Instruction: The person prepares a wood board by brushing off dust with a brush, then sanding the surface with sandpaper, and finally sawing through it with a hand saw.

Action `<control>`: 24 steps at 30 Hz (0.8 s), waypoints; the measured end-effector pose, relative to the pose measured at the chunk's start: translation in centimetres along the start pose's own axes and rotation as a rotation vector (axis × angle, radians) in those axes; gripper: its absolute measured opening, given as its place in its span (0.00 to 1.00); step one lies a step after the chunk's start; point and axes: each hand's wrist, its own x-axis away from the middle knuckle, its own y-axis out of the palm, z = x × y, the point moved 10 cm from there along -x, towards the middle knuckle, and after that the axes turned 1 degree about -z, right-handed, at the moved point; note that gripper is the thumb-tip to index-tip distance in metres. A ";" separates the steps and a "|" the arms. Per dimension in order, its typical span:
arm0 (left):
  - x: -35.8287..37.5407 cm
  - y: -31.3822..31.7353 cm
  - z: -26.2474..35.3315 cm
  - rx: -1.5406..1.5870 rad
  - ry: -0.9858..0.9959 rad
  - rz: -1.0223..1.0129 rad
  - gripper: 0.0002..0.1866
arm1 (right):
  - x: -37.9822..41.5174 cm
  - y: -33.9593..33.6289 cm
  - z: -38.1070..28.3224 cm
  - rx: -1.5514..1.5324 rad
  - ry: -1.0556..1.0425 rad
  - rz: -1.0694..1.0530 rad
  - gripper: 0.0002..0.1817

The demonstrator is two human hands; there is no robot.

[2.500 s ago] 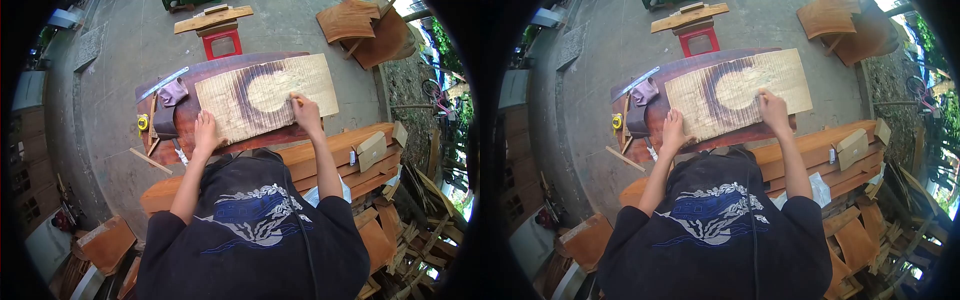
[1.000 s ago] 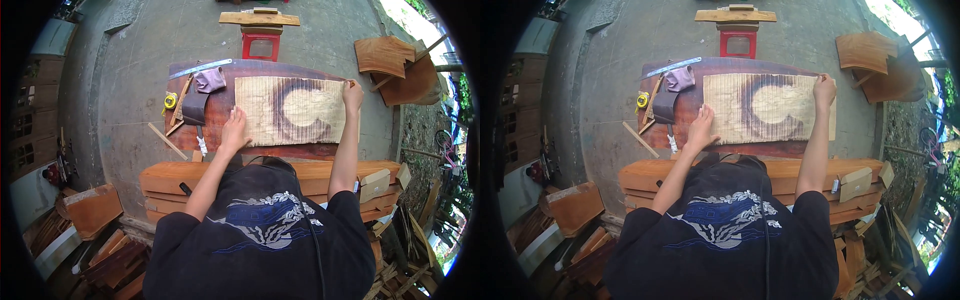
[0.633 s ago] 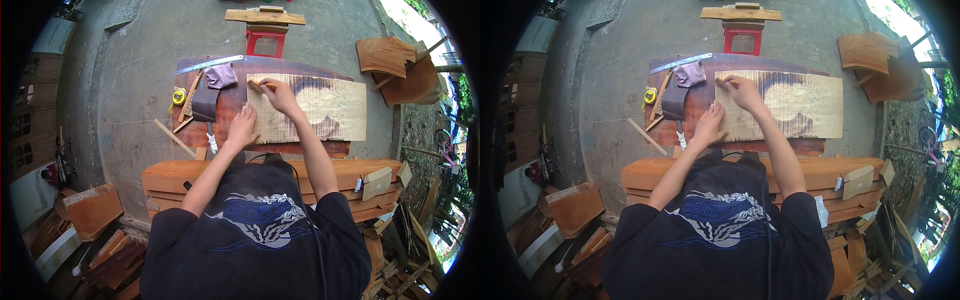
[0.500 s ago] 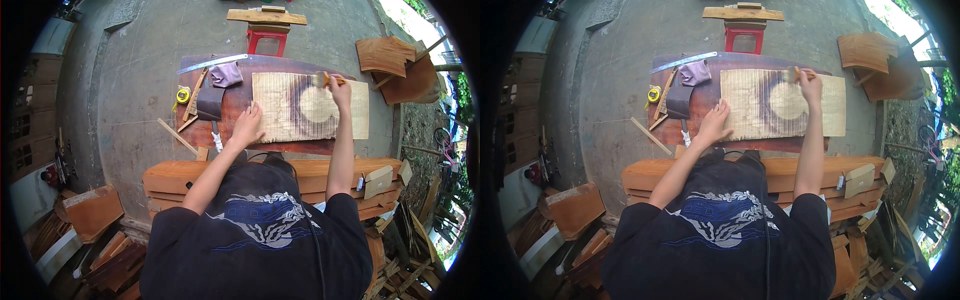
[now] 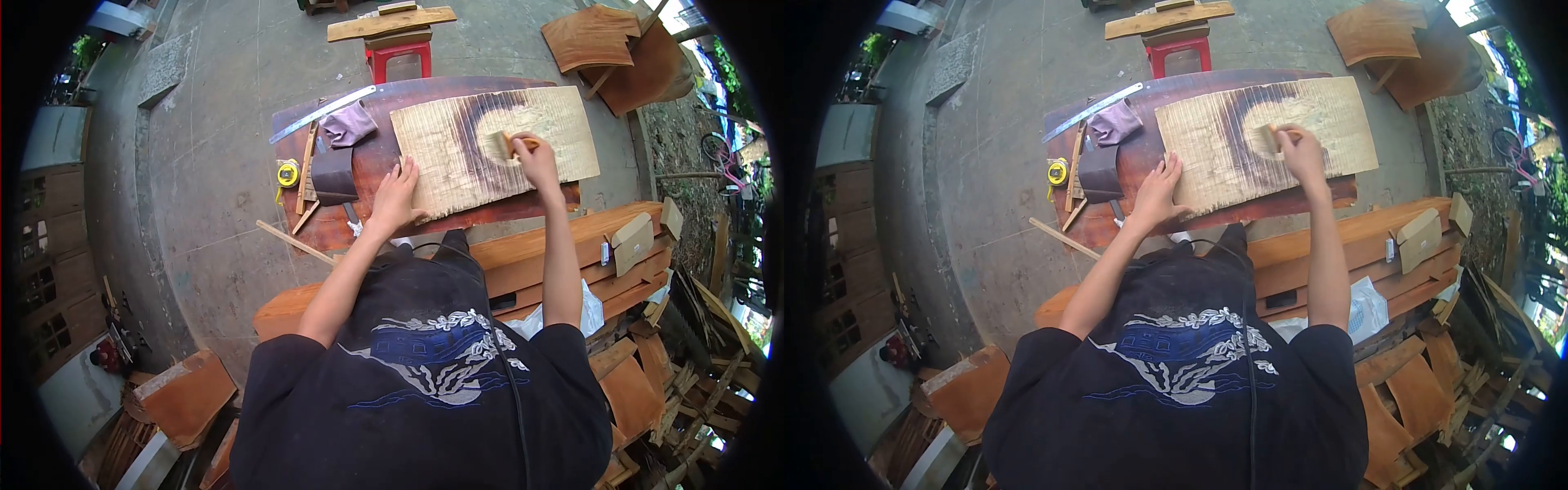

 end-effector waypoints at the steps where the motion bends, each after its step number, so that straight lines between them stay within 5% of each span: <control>1: 0.0 -0.1 0.0 0.000 -0.002 0.002 0.63 | -0.9 -4.2 2.1 0.049 0.025 0.161 0.13; 2: 0.1 -0.2 -0.1 -0.001 -0.007 0.004 0.63 | -0.4 -7.4 2.0 0.226 0.020 0.351 0.13; 4: 0.1 -0.4 -0.1 -0.009 -0.030 0.003 0.64 | 0.4 -6.1 1.6 0.364 -0.006 0.365 0.11; 7: 0.1 -0.5 0.4 -0.023 -0.063 -0.008 0.64 | 5.8 4.5 -5.2 0.438 -0.087 0.024 0.09; 9: 0.0 -0.6 0.5 -0.026 -0.071 -0.015 0.65 | 11.8 9.9 -10.3 0.189 -0.200 -0.229 0.09; 12: 0.0 -0.3 0.3 -0.028 -0.086 -0.036 0.65 | 13.5 8.8 -8.5 -0.022 -0.196 -0.304 0.11; 16: -0.2 0.0 0.4 -0.039 -0.100 -0.018 0.64 | 6.4 -7.8 8.0 -0.066 0.131 0.200 0.12; 18: -0.2 0.1 0.4 -0.049 -0.117 -0.031 0.65 | 7.2 -14.8 9.9 0.299 0.107 0.588 0.12; 21: -0.4 0.2 0.4 -0.069 -0.136 -0.039 0.65 | 7.6 -10.0 6.5 0.135 0.152 0.303 0.11; 24: -0.6 0.4 0.6 -0.107 -0.161 -0.068 0.65 | 10.7 -1.6 0.2 0.049 -0.088 -0.069 0.09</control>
